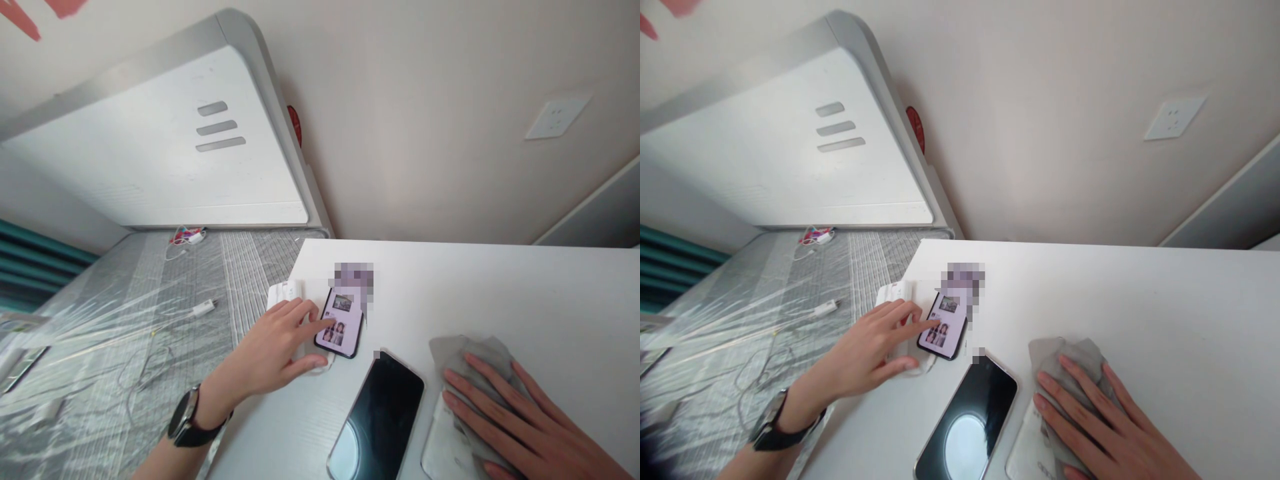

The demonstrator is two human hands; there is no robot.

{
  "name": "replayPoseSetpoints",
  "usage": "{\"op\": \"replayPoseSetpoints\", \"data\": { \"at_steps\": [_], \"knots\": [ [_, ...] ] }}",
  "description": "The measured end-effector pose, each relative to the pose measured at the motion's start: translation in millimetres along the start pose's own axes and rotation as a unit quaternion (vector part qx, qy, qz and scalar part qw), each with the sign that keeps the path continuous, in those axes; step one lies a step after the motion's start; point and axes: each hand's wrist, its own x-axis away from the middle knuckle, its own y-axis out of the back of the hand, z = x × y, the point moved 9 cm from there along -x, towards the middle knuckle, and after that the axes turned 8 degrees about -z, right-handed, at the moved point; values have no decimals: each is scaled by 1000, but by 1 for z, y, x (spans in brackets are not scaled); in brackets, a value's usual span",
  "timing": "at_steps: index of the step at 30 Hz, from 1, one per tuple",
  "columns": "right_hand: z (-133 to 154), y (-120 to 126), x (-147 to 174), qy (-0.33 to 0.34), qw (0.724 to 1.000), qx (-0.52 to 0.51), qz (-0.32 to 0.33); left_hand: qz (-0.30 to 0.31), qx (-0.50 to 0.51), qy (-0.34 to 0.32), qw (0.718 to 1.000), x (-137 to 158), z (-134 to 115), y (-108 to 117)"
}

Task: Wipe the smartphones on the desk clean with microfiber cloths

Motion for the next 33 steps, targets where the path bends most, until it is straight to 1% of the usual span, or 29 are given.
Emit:
{"op": "replayPoseSetpoints", "data": {
  "at_steps": [3, 7, 9, 13, 17, 22, 25, 29, 33],
  "knots": [
    [0, -1, 0, 2, 1000, 2, 2, -6, 2, -3, 1000, 1, 1, 2],
    [1, -3, 2, 0, 1000, 10, 9, -34, 6, -9, 999, 5, 0, 12],
    [2, -3, 3, 4, 1000, 20, 12, -39, 17, -16, 999, 7, -2, 16],
    [3, -5, 4, 8, 1000, 22, 13, -34, 42, -32, 998, 6, -6, 19],
    [3, -5, 6, 9, 1000, 16, 13, -20, 25, -12, 999, -5, 2, 15],
    [3, -4, 5, 13, 1000, 20, 9, 13, 1, 7, 1000, -23, 13, 5],
    [2, -4, 4, 10, 1000, 11, 3, 10, 12, 2, 1000, -24, 13, 7],
    [0, -6, 3, 6, 1000, 1, 11, -15, 52, -2, 999, -17, 9, 18],
    [0, -5, 5, 18, 1000, -1, 13, 7, 95, -32, 995, -10, -10, 18]
  ]
}}
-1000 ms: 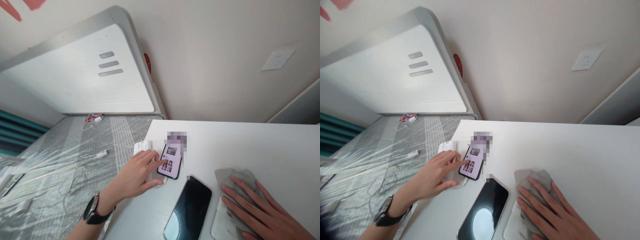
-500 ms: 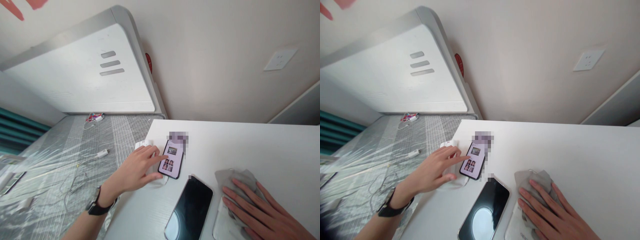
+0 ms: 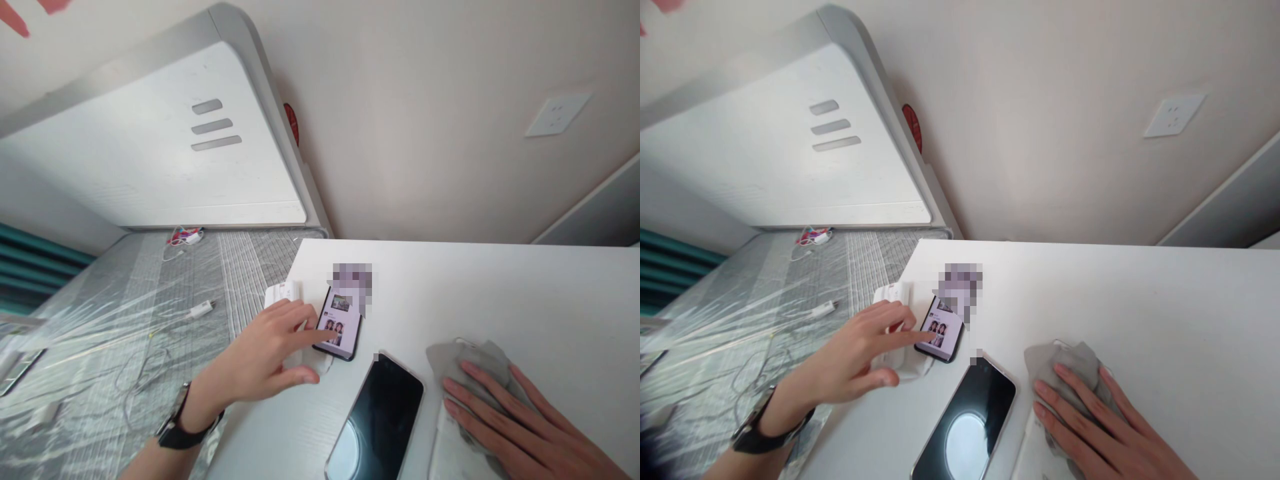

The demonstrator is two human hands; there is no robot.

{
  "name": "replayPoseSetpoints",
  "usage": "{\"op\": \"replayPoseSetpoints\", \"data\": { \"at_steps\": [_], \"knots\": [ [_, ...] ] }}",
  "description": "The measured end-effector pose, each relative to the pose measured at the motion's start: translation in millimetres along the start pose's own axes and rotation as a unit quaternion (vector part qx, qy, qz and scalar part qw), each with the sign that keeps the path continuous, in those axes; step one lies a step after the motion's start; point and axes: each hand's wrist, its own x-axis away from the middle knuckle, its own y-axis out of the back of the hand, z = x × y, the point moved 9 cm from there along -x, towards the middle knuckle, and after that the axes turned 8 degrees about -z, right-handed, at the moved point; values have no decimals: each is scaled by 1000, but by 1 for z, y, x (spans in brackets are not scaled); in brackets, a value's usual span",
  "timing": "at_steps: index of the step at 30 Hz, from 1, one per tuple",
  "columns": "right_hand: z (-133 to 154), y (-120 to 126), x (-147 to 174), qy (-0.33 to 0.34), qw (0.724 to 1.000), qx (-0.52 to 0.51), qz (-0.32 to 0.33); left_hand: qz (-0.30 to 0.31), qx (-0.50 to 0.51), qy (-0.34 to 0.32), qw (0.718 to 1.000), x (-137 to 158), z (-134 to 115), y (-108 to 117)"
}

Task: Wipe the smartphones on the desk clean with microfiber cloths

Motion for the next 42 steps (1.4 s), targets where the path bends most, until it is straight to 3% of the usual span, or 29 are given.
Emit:
{"op": "replayPoseSetpoints", "data": {
  "at_steps": [4, 10, 29, 42],
  "knots": [
    [1, -1, 2, 5, 1000, 7, 6, 25, 26, -18, 999, 2, -14, -12],
    [0, -4, 1, 7, 1000, 5, 6, 51, 23, -23, 998, 3, -17, -25],
    [1, -4, -1, 36, 999, 3, -29, 49, -14, -34, 998, 8, -14, -26],
    [-2, -6, 0, 18, 1000, -3, -20, 42, -34, -47, 997, 6, -15, -26]
  ]
}}
